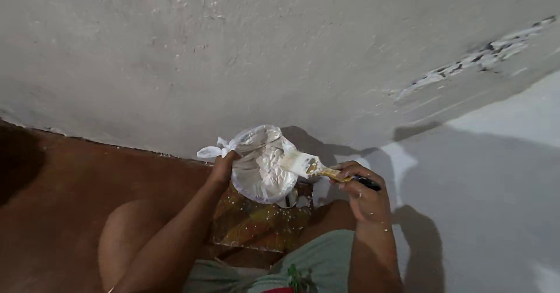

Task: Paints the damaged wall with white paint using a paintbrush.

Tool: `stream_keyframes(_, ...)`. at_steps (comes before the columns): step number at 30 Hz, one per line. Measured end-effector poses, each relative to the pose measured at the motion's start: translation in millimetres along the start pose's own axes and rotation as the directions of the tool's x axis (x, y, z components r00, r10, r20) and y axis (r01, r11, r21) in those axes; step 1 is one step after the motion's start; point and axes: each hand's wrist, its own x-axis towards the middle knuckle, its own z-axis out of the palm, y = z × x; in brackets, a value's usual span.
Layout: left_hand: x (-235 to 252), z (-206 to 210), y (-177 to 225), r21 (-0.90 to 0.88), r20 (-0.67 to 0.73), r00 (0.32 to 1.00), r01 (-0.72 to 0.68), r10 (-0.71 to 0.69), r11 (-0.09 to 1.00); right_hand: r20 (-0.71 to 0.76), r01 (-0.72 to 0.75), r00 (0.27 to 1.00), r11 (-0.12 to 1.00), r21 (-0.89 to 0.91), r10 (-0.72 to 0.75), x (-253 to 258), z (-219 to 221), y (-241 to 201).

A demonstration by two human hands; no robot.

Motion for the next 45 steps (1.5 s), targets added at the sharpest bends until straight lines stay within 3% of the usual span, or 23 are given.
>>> stream_keyframes(5,2,2,-6,0.021,0.077,0.997,-0.030,0.028,0.999,0.087,0.109,0.992,0.960,-0.259,-0.089,-7,14,-7)
stream_keyframes(9,1,6,-8,0.069,0.071,0.997,0.002,-0.007,0.998,0.146,0.166,0.985,0.786,-0.596,-0.097,-11,49,-6)
stream_keyframes(12,0,11,-14,0.074,0.057,0.998,0.008,-0.012,0.997,0.173,0.161,0.983,0.716,-0.679,-0.057,-15,78,-6)
stream_keyframes(21,-7,12,-15,0.008,0.051,0.999,0.000,0.000,1.000,0.199,0.179,0.976,0.847,-0.501,-0.088,-20,100,-9)
stream_keyframes(25,-6,7,-12,0.016,0.033,0.999,-0.005,0.004,1.000,0.197,0.197,0.972,0.905,-0.376,-0.130,-19,82,-13)
stream_keyframes(31,-2,3,-13,0.064,0.052,0.998,-0.042,0.039,0.997,0.120,0.248,0.969,0.877,-0.412,-0.217,-10,49,-27)
stream_keyframes(35,-4,6,-12,0.103,0.093,0.995,-0.049,0.040,0.993,0.097,0.139,0.990,0.814,-0.565,-0.101,-2,54,-25)
stream_keyframes(38,-13,11,-10,0.124,0.102,0.994,-0.046,0.033,0.991,0.066,-0.073,0.987,0.763,-0.643,0.149,9,67,-24)
stream_keyframes(40,-15,14,-11,0.156,0.090,0.996,-0.032,0.019,0.987,0.034,-0.190,0.965,0.781,-0.595,0.260,15,77,-17)
stream_keyframes(42,-16,15,-12,0.195,0.098,0.995,-0.032,0.013,0.980,-0.001,-0.200,0.972,0.829,-0.521,0.234,15,83,-9)
stream_keyframes(45,-10,13,-9,0.256,0.084,0.996,-0.029,0.008,0.966,-0.031,-0.101,0.995,0.896,-0.432,0.097,11,76,-8)
